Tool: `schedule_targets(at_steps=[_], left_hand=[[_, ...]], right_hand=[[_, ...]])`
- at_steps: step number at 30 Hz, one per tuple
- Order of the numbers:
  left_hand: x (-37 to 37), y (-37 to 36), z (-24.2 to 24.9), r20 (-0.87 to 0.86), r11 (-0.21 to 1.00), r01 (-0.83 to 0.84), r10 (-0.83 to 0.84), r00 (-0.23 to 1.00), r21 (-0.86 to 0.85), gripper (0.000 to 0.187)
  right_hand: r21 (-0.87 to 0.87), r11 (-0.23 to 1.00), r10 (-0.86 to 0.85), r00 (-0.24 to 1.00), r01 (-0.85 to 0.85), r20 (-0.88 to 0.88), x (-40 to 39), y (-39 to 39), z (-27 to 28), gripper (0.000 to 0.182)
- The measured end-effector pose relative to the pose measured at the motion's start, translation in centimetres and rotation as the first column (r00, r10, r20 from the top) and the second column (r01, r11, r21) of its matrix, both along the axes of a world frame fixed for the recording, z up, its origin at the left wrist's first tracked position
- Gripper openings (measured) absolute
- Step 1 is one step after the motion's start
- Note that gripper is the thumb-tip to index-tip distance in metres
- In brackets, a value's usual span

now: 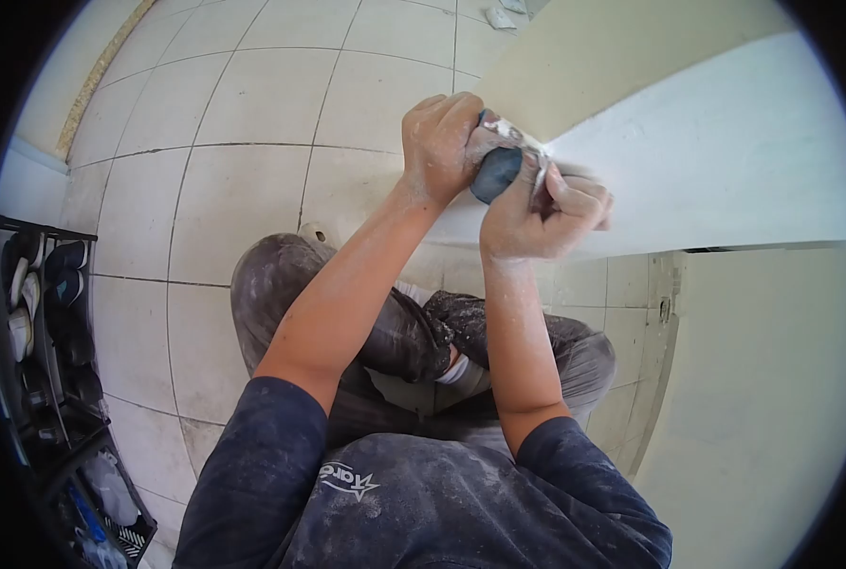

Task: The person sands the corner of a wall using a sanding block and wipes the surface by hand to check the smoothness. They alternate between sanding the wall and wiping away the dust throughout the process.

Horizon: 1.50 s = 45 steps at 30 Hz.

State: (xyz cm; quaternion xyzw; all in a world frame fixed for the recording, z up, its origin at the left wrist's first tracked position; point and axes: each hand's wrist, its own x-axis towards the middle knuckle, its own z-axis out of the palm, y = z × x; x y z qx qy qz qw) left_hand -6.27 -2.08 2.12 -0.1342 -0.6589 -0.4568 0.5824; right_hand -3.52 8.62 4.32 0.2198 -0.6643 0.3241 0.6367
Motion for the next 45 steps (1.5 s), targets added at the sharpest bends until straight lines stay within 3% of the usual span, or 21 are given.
schedule_targets(at_steps=[5,7,8,11,12,15,16,18,19,20,22,25,26,28,29,31,35,37,40,43,45], left_hand=[[1.5,-0.3,-1.9,0.106,1.000,0.004,-0.006,0.994,0.018,0.048],[2.8,-1.8,0.1,0.167,0.998,0.058,-0.052,0.985,-0.029,0.049],[4.3,-2.5,1.2,0.317,0.992,0.121,-0.102,0.943,-0.042,0.047],[6.4,-3.7,3.4,0.446,0.976,0.216,-0.202,0.872,0.021,0.042],[6.2,-4.5,2.8,0.368,0.975,0.219,-0.196,0.909,-0.022,0.041],[5.1,-6.5,-0.6,0.260,0.912,0.286,-0.364,0.894,0.294,0.041],[5.3,-6.4,0.1,0.281,0.898,0.220,-0.339,0.898,0.380,0.053],[4.5,-7.2,0.7,0.202,0.724,0.202,-0.430,0.880,0.660,0.053],[4.0,-7.8,0.8,0.146,0.606,0.193,-0.464,0.873,0.772,0.052],[3.8,-8.1,0.7,0.163,0.597,0.172,-0.465,0.870,0.783,0.058],[3.3,-8.5,0.3,0.193,0.577,0.134,-0.469,0.862,0.806,0.070],[3.0,-8.3,0.0,0.282,0.590,0.053,-0.462,0.841,0.806,0.073],[2.9,-8.3,0.0,0.269,0.576,0.065,-0.475,0.838,0.815,0.072],[2.6,-8.4,0.1,0.237,0.543,0.086,-0.497,0.835,0.835,0.072],[2.5,-8.3,0.1,0.242,0.544,0.082,-0.497,0.833,0.835,0.071],[2.6,-8.0,0.2,0.257,0.548,0.081,-0.512,0.819,0.832,0.070],[2.9,-7.5,0.5,0.299,0.547,0.098,-0.589,0.751,0.831,0.070],[2.9,-7.5,0.4,0.300,0.560,0.113,-0.592,0.748,0.821,0.067],[2.6,-8.0,0.2,0.342,0.585,0.092,-0.586,0.735,0.805,0.061],[2.7,-8.1,0.1,0.337,0.567,0.082,-0.592,0.732,0.819,0.054],[2.5,-7.8,0.2,0.328,0.563,0.103,-0.610,0.722,0.820,0.053]], right_hand=[[0.109,0.988,-0.119,0.991,0.111,0.063,1.7,0.5,-0.6,0.025],[0.115,0.984,-0.144,0.987,0.135,0.067,1.7,0.6,1.0,0.026],[0.085,0.983,-0.164,0.985,0.160,0.044,1.5,0.8,1.9,0.030],[-0.039,0.991,-0.129,0.991,0.130,0.020,0.3,0.8,6.6,0.030],[-0.051,0.994,-0.099,0.995,0.098,-0.014,0.1,0.5,7.7,0.030],[-0.033,0.999,-0.045,0.996,0.043,-0.076,-0.4,-0.2,8.5,0.031],[-0.001,0.998,-0.061,0.996,0.061,-0.068,-0.1,0.2,7.2,0.032],[0.086,0.985,-0.138,0.980,0.151,-0.140,-0.6,1.3,2.9,0.033],[0.123,0.988,-0.077,0.992,0.090,-0.104,0.0,1.2,0.8,0.032],[0.195,0.977,-0.105,0.992,0.090,0.067,1.5,1.5,-1.7,0.030],[0.226,0.968,-0.158,0.961,0.106,0.229,2.7,1.6,-5.6,0.033],[0.157,0.984,-0.127,0.956,0.087,0.265,2.8,1.6,-5.5,0.033],[0.208,0.971,-0.166,0.956,0.116,0.243,3.0,1.3,-4.2,0.033],[-0.214,0.962,0.200,0.971,-0.169,0.131,1.3,0.5,-2.1,0.028],[-0.240,0.970,0.027,0.973,0.029,0.228,1.6,0.7,-0.2,0.028],[-0.199,0.978,0.075,0.994,-0.059,0.074,0.6,0.5,0.8,0.029],[0.317,0.947,-0.126,0.971,0.056,0.204,2.7,1.4,-5.0,0.029],[0.307,0.949,-0.186,0.915,0.072,0.359,3.7,1.7,-9.0,0.030],[0.240,0.968,-0.136,0.957,0.073,0.257,3.1,1.5,-6.5,0.029],[0.058,0.994,-0.103,0.989,0.097,0.110,1.6,0.8,-1.6,0.026],[0.061,0.998,0.011,0.992,-0.019,0.122,1.3,1.0,-1.9,0.026]])
